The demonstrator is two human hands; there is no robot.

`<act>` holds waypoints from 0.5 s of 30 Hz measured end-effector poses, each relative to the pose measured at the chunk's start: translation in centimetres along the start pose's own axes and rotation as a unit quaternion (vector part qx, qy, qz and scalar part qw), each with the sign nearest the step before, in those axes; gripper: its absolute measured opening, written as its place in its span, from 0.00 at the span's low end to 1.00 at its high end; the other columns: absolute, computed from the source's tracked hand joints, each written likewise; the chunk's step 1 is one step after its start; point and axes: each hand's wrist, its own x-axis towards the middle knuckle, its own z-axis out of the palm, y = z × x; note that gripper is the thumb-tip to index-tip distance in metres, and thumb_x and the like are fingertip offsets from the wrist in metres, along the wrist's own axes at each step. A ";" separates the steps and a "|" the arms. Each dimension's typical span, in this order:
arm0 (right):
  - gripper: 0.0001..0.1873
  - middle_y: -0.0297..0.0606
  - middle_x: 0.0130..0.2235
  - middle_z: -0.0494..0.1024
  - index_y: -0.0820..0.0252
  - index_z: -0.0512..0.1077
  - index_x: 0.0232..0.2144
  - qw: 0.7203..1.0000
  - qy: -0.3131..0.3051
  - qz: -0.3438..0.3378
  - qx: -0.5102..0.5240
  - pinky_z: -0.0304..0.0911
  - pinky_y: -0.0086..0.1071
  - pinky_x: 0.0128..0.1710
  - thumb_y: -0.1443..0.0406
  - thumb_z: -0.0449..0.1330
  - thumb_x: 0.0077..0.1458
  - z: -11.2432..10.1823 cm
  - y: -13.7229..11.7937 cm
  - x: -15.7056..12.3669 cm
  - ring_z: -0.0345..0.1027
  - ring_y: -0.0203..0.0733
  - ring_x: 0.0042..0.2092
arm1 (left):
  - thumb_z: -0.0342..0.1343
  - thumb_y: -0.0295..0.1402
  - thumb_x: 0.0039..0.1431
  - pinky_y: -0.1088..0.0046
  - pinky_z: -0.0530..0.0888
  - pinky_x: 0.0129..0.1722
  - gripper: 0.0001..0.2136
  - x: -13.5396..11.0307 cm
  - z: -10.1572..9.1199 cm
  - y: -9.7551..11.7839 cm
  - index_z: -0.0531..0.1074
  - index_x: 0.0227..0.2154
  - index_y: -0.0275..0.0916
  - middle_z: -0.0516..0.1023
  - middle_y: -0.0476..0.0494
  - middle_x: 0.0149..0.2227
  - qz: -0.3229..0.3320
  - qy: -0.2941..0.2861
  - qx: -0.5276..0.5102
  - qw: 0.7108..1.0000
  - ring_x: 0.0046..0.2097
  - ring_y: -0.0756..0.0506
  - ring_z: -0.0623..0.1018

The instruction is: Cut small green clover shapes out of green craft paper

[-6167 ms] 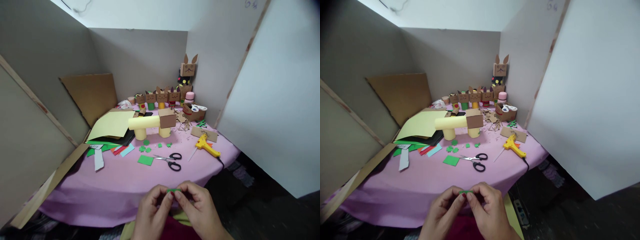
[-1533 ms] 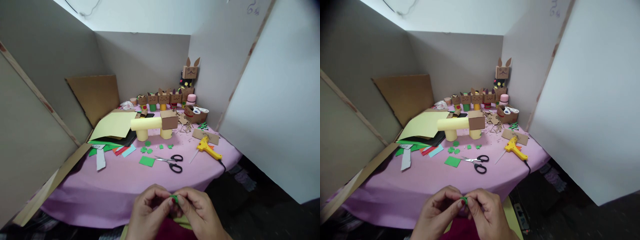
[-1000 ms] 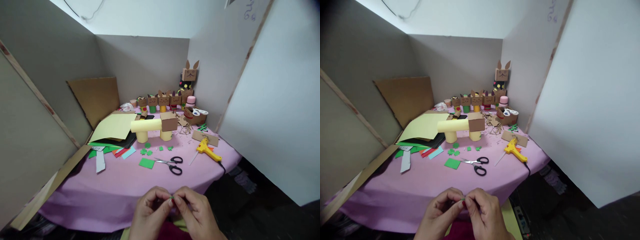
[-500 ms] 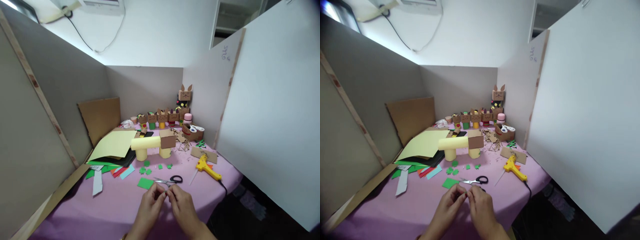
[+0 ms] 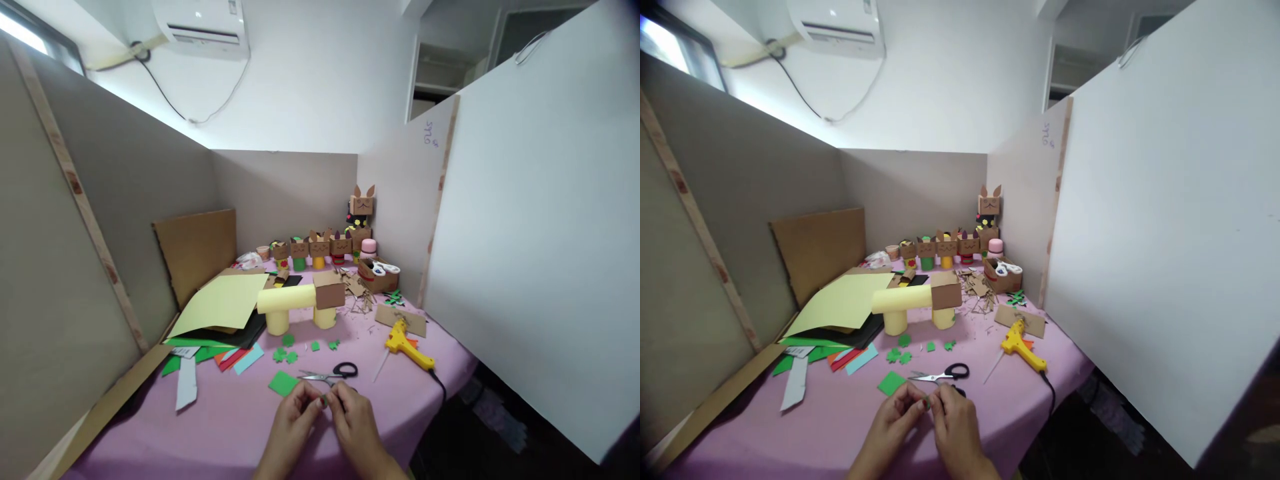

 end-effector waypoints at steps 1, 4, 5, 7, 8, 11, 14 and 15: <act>0.20 0.34 0.22 0.72 0.58 0.65 0.24 1.000 0.001 0.000 0.003 0.56 0.28 0.25 0.59 0.44 0.64 0.0 0.0 0.0 0.66 0.39 0.25 | 0.60 0.47 0.47 0.75 0.65 0.26 0.17 0.0 0.0 0.0 0.68 0.20 0.37 0.65 0.53 0.20 -0.003 -0.004 -0.005 1.000 0.25 0.49 0.65; 0.20 0.34 0.21 0.70 0.58 0.64 0.23 1.000 -0.002 0.001 0.009 0.56 0.27 0.23 0.59 0.44 0.64 -0.1 0.0 0.2 0.65 0.38 0.23 | 0.60 0.48 0.47 0.75 0.64 0.25 0.18 0.0 0.0 0.1 0.67 0.20 0.38 0.64 0.55 0.19 -0.008 -0.005 -0.013 1.000 0.23 0.50 0.64; 0.20 0.33 0.21 0.70 0.58 0.64 0.23 1.000 -0.005 0.001 0.011 0.56 0.27 0.23 0.59 0.44 0.64 -0.1 0.0 0.3 0.65 0.38 0.23 | 0.60 0.47 0.48 0.75 0.64 0.26 0.17 0.0 0.0 0.1 0.67 0.20 0.38 0.64 0.55 0.20 -0.008 -0.002 -0.014 1.000 0.24 0.50 0.64; 0.18 0.33 0.21 0.71 0.58 0.64 0.24 1.000 -0.014 -0.001 0.016 0.56 0.26 0.23 0.60 0.45 0.63 -0.2 0.0 0.3 0.65 0.38 0.24 | 0.60 0.47 0.49 0.75 0.65 0.26 0.17 -0.1 0.1 0.1 0.67 0.21 0.38 0.65 0.54 0.20 -0.004 0.003 -0.013 1.000 0.25 0.49 0.65; 0.17 0.33 0.22 0.71 0.58 0.64 0.24 1.000 -0.018 -0.003 0.018 0.56 0.26 0.24 0.60 0.46 0.63 -0.2 0.0 0.3 0.65 0.38 0.24 | 0.59 0.47 0.49 0.75 0.65 0.27 0.16 -0.1 0.1 0.1 0.67 0.21 0.38 0.66 0.53 0.21 -0.001 0.004 -0.011 1.000 0.25 0.49 0.66; 0.16 0.33 0.23 0.71 0.58 0.64 0.25 0.999 -0.029 -0.010 0.018 0.55 0.27 0.25 0.61 0.45 0.63 -0.2 0.1 0.2 0.66 0.38 0.25 | 0.59 0.45 0.50 0.74 0.66 0.29 0.15 -0.2 0.2 0.1 0.68 0.21 0.38 0.67 0.52 0.22 0.011 0.003 0.001 1.000 0.27 0.47 0.67; 0.16 0.33 0.22 0.70 0.57 0.63 0.25 0.999 -0.034 -0.009 0.017 0.53 0.28 0.24 0.63 0.44 0.63 -0.1 0.1 0.0 0.65 0.39 0.24 | 0.58 0.42 0.52 0.73 0.66 0.30 0.13 -0.1 0.2 -0.2 0.68 0.22 0.38 0.67 0.51 0.23 0.021 -0.006 0.017 1.000 0.28 0.47 0.67; 0.16 0.33 0.22 0.70 0.57 0.63 0.25 0.999 -0.035 -0.008 0.018 0.53 0.28 0.24 0.63 0.43 0.63 -0.1 0.2 0.0 0.65 0.39 0.24 | 0.57 0.42 0.53 0.73 0.65 0.30 0.13 -0.1 0.2 -0.3 0.67 0.22 0.38 0.67 0.51 0.23 0.023 -0.008 0.021 0.999 0.28 0.47 0.67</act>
